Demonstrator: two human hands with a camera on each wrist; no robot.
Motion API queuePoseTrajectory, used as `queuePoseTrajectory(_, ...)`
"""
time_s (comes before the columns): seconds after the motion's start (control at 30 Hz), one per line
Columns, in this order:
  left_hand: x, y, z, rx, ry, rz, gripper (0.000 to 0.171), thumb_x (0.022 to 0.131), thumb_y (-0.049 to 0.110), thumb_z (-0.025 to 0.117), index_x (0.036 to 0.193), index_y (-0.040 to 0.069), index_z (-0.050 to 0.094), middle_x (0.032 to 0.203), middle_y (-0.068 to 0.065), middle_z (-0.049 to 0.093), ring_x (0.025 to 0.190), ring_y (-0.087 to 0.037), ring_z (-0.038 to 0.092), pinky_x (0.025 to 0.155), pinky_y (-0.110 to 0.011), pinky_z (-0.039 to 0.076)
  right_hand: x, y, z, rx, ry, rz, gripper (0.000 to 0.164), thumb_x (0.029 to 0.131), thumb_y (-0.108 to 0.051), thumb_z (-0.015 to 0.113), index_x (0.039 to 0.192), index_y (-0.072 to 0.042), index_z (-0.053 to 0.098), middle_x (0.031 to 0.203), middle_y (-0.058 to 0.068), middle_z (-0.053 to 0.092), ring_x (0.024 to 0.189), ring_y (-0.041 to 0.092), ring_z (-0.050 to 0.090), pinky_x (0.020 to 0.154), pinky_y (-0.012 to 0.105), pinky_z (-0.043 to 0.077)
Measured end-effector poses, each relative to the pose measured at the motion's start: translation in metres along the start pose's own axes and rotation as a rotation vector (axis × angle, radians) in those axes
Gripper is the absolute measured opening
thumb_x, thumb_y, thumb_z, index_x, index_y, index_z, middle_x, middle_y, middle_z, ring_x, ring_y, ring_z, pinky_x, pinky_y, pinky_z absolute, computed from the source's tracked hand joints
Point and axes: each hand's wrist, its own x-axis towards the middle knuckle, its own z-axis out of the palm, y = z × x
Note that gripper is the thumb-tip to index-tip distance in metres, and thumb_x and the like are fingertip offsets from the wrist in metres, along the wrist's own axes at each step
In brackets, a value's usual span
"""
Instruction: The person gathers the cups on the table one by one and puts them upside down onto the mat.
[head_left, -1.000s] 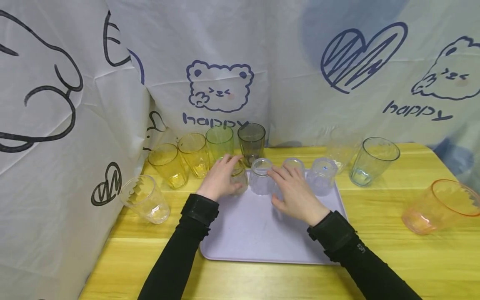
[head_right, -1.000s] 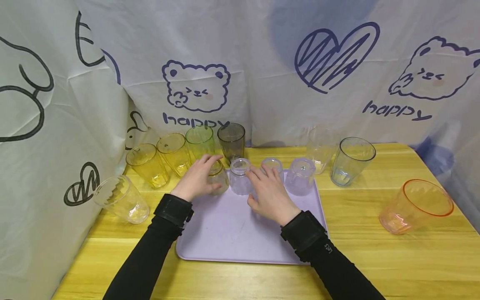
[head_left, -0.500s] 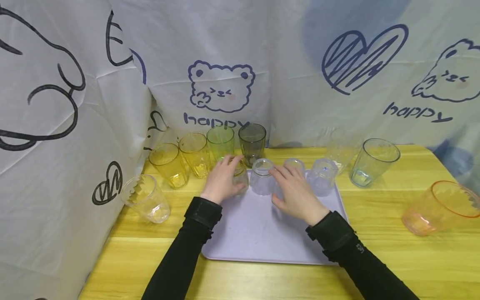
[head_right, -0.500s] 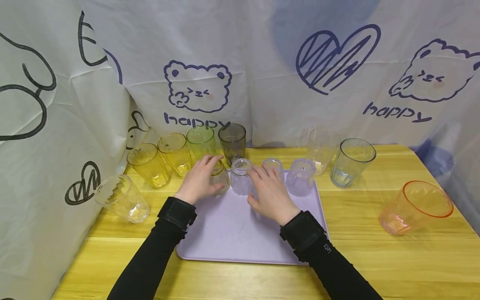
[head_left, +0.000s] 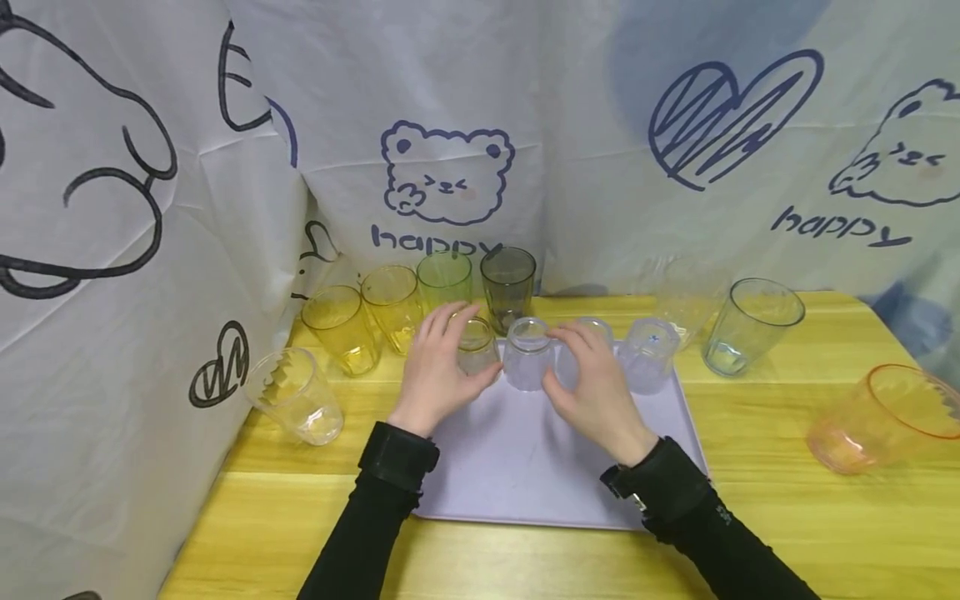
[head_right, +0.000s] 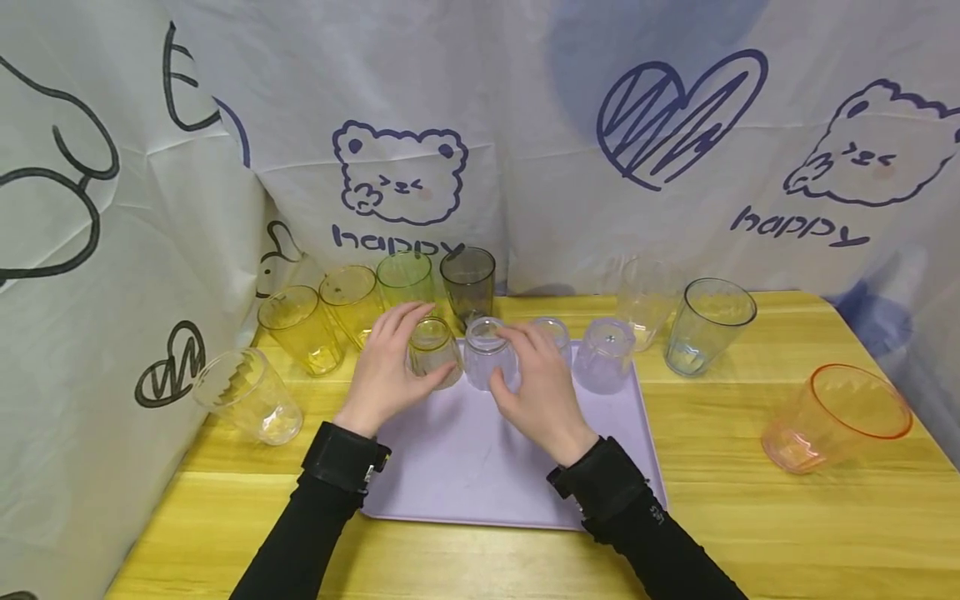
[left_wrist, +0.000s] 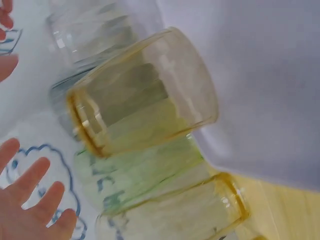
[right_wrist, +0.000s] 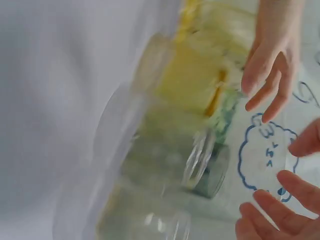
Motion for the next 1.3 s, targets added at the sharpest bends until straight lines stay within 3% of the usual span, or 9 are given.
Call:
queuePoseTrajectory(0.13,-0.010,0.002,-0.012,-0.041,0.165,0.001,0.073,0.079,0.036,0.081,0.142,0.012,0.053,0.145,-0.011,0.054,0.137,-0.033,0.048,0.117,-0.052,0.039,-0.002,-0.012,0.001,0.251,0.034,0.075,0.035,0.084,0.004,0.063,0.119,0.004,0.065,0.118,0.020,0.068,0.112,0.035,0.065,0.100,0.044,0.056)
queuePoseTrajectory(0.3,-0.025,-0.001,-0.025,-0.067,0.344,-0.040,0.069,0.078,0.031,0.080,0.139,0.007,0.055,0.141,-0.013,0.057,0.133,-0.033,0.051,0.114,-0.051,0.042,-0.004,-0.025,0.005,0.559,-0.018,0.184,0.033,0.087,0.011,0.055,0.119,0.008,0.062,0.119,0.026,0.067,0.110,0.034,0.067,0.095,0.029,0.058)
queuePoseTrajectory(0.5,-0.039,-0.008,-0.041,-0.098,0.570,-0.108,0.065,0.078,0.026,0.078,0.136,0.005,0.057,0.140,-0.017,0.057,0.132,-0.035,0.052,0.111,-0.052,0.045,-0.003,-0.037,0.013,0.749,-0.087,0.319,0.033,0.091,0.011,0.053,0.124,0.010,0.058,0.124,0.030,0.063,0.105,0.009,0.067,0.092,0.018,0.055)
queuePoseTrajectory(0.67,-0.048,-0.016,-0.062,-0.091,0.721,-0.190,0.066,0.081,0.030,0.074,0.138,0.004,0.053,0.144,-0.021,0.052,0.137,-0.035,0.048,0.117,-0.056,0.038,-0.001,-0.049,0.022,0.886,-0.133,0.409,0.036,0.094,0.008,0.055,0.129,0.013,0.053,0.129,0.033,0.059,0.102,0.003,0.067,0.095,0.020,0.056)
queuePoseTrajectory(0.9,-0.061,-0.034,-0.075,-0.041,0.825,-0.350,0.073,0.077,0.030,0.081,0.141,0.010,0.050,0.151,-0.018,0.046,0.143,-0.031,0.042,0.116,-0.056,0.038,0.001,-0.064,0.036,1.021,-0.176,0.461,0.037,0.097,0.002,0.052,0.133,0.010,0.049,0.133,0.035,0.056,0.103,0.004,0.069,0.099,0.027,0.057)
queuePoseTrajectory(1.13,-0.070,-0.052,-0.077,-0.003,0.898,-0.427,0.081,0.075,0.032,0.085,0.144,0.013,0.049,0.156,-0.016,0.040,0.145,-0.027,0.036,0.118,-0.049,0.036,-0.001,-0.070,0.046,1.073,-0.194,0.497,0.038,0.097,-0.001,0.052,0.134,0.008,0.049,0.134,0.032,0.057,0.111,0.018,0.069,0.097,0.026,0.057)
queuePoseTrajectory(1.3,-0.073,-0.063,-0.074,-0.066,0.933,-0.480,0.084,0.074,0.032,0.087,0.147,0.015,0.047,0.157,-0.015,0.038,0.146,-0.023,0.036,0.118,-0.046,0.036,-0.005,-0.069,0.050,1.109,-0.210,0.531,0.038,0.098,-0.002,0.051,0.135,0.007,0.049,0.134,0.032,0.057,0.110,0.017,0.069,0.096,0.026,0.057)
